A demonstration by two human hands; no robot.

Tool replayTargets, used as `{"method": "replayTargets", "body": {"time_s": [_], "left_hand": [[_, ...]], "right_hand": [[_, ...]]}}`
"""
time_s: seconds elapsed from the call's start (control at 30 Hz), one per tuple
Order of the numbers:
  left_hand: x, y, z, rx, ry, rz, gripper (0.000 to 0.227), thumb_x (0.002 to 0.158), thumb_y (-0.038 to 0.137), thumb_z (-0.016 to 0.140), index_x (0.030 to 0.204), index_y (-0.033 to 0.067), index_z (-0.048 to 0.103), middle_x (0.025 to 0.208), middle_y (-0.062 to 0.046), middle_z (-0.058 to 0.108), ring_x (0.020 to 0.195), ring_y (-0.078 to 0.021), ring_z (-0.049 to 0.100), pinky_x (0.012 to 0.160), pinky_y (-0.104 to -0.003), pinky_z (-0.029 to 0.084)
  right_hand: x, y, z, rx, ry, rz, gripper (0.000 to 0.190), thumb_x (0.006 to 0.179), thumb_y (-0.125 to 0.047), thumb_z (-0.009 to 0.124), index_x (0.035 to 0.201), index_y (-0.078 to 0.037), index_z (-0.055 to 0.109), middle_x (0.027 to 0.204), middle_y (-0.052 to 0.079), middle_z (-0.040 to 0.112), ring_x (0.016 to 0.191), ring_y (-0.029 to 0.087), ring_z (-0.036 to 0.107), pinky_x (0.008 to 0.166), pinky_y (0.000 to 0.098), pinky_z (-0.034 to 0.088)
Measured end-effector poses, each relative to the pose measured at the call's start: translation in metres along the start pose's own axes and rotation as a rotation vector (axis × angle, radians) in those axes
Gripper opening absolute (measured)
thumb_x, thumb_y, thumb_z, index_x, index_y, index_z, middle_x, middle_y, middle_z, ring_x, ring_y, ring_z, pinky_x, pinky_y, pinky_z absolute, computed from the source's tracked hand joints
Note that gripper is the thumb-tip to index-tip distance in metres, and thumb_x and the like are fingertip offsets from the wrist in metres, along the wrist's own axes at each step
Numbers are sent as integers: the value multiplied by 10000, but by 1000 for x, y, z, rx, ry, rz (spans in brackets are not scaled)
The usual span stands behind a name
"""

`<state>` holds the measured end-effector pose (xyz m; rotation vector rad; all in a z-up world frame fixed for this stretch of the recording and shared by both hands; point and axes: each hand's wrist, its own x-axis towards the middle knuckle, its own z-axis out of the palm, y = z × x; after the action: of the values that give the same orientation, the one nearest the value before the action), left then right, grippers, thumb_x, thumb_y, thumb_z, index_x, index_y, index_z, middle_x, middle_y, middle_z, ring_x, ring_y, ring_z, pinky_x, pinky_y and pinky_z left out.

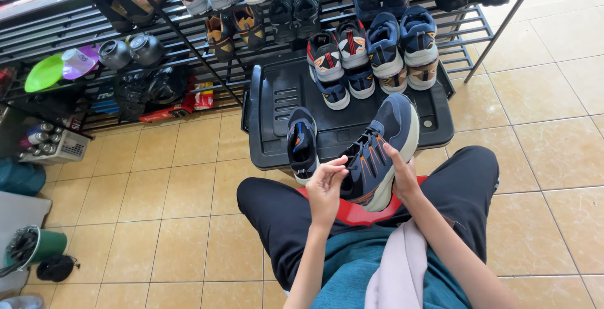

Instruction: A person is lacing a blue sneaker by threading the shoelaces through the eyelets while sitting in front of a shoe rack.

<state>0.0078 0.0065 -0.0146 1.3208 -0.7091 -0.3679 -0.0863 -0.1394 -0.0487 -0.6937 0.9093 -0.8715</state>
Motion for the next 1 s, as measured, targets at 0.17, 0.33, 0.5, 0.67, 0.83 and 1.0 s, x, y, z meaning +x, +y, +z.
{"method": "replayTargets", "body": {"time_s": [0.17, 0.33, 0.5, 0.67, 0.83, 1.0], "left_hand": [[6, -1, -20, -101, 54, 44, 44, 952, -29, 685, 933, -6, 653, 922, -168, 811, 895, -214, 796, 858, -315, 624], [12, -10, -51, -37, 175, 87, 53, 956, -27, 680, 960, -1, 634, 891, -161, 799, 796, -203, 795, 808, -312, 627], [17, -30, -89, 49, 317, 82, 42, 965, -14, 680, 985, -15, 643, 878, -166, 793, 744, -202, 786, 806, -324, 622], [19, -28, -114, 30, 468, 105, 46, 971, -8, 677, 1002, -17, 645, 876, -173, 778, 764, -219, 781, 833, -340, 622], [19, -26, -136, -15, 605, 117, 46, 975, 3, 671, 1004, -19, 643, 874, -173, 767, 780, -231, 777, 826, -347, 633], [15, -18, -157, -105, 746, 101, 129, 943, 110, 721, 960, 31, 621, 880, -178, 757, 772, -245, 782, 837, -316, 641]], "right_hand": [[3, -6, -5, 52, 19, -12, 426, 819, -363, 886, 1113, -135, 677, 952, 95, 755, 743, 194, 741, 589, 335, 641], [8, -8, -17, 62, 43, -40, 437, 843, -398, 873, 1130, -141, 666, 989, 78, 757, 780, 177, 739, 611, 323, 640], [29, 5, -27, 143, 77, -83, 340, 852, -362, 857, 1075, -144, 722, 991, 109, 766, 804, 201, 759, 673, 344, 665], [34, 0, -34, 153, 27, -79, 352, 889, -445, 830, 1066, -157, 734, 1020, 61, 768, 817, 162, 752, 695, 304, 664], [40, -5, -43, 160, 20, -133, 316, 903, -467, 813, 1028, -181, 765, 1032, 34, 781, 857, 137, 777, 743, 287, 691], [60, -2, -66, 286, -47, -77, 320, 909, -414, 706, 1169, -228, 713, 1104, -39, 741, 1023, 111, 729, 988, 333, 648]]}}
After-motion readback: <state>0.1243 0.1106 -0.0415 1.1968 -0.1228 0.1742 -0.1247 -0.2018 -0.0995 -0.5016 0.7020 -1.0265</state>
